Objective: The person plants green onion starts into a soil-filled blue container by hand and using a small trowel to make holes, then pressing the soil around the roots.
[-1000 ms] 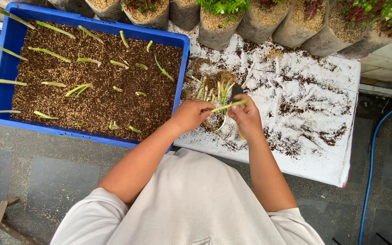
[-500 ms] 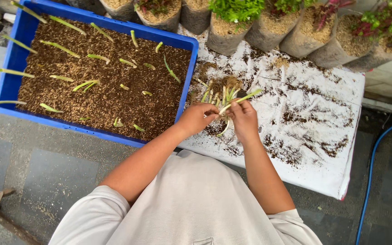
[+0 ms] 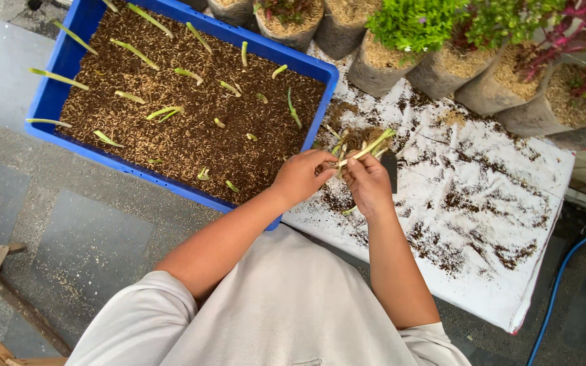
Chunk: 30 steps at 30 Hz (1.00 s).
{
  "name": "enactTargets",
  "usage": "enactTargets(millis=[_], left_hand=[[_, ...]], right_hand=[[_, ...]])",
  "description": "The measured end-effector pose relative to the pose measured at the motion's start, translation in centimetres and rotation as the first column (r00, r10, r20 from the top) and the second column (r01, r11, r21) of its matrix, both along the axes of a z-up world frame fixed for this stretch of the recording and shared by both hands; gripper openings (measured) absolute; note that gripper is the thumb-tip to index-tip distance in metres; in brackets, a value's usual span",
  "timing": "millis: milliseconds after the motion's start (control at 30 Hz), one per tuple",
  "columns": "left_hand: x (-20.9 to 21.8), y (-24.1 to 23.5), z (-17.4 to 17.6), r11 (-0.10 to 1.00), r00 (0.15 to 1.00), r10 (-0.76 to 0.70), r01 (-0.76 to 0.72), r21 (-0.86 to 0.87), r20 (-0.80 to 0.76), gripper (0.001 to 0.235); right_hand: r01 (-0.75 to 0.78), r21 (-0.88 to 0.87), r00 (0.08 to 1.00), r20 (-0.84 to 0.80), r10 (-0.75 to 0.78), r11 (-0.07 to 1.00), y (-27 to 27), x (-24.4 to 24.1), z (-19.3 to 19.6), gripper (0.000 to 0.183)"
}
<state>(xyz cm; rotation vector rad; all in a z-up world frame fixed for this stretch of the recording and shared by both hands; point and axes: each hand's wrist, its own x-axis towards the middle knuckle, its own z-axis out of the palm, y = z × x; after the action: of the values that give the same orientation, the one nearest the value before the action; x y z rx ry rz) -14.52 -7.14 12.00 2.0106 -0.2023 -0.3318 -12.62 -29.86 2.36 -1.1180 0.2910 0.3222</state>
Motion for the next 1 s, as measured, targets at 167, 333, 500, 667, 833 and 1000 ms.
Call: enactTargets(millis=[167,333,500,667,833,1000], left_hand=[[0.7,3.7,-0.9,0.995,0.997,0.071,-0.073,-0.070,-0.034,0.034],[3.4,6.8,4.0,0.978,0.996,-0.078,0.067,-0.200,-0.052,0.066],[6.0,8.9,-0.8,0.951,0.951,-0.310,0.310,-0.005,0.006,0.044],[7.8,13.3,-0.3,0.953,0.953,-0.304,0.304,0.009,-0.006,0.029],[8.8,16.2,-0.6,0.928,0.929,-0.369,0.368,-0.049,-0.018,0.028],[9.2,19.2,-0.3,0.910,0.909,-0.414,0.413,0.038,0.039,0.040]], right_hand=[[0.024,0.140,0.998,-0.059,-0.016,0.990,1.3,1.0,1.7,0.018],[0.018,0.089,0.998,-0.065,-0.012,0.996,3.0,1.2,1.4,0.017],[0.065,-0.037,0.997,-0.031,-0.066,0.997,7.4,1.2,2.7,0.016],[0.129,-0.096,0.991,-0.025,-0.132,0.987,10.8,1.5,1.9,0.017],[0.112,-0.264,0.993,0.000,-0.116,0.958,14.9,0.8,5.0,0.022],[0.172,-0.684,0.979,0.037,-0.202,0.708,16.0,2.6,8.6,0.017]])
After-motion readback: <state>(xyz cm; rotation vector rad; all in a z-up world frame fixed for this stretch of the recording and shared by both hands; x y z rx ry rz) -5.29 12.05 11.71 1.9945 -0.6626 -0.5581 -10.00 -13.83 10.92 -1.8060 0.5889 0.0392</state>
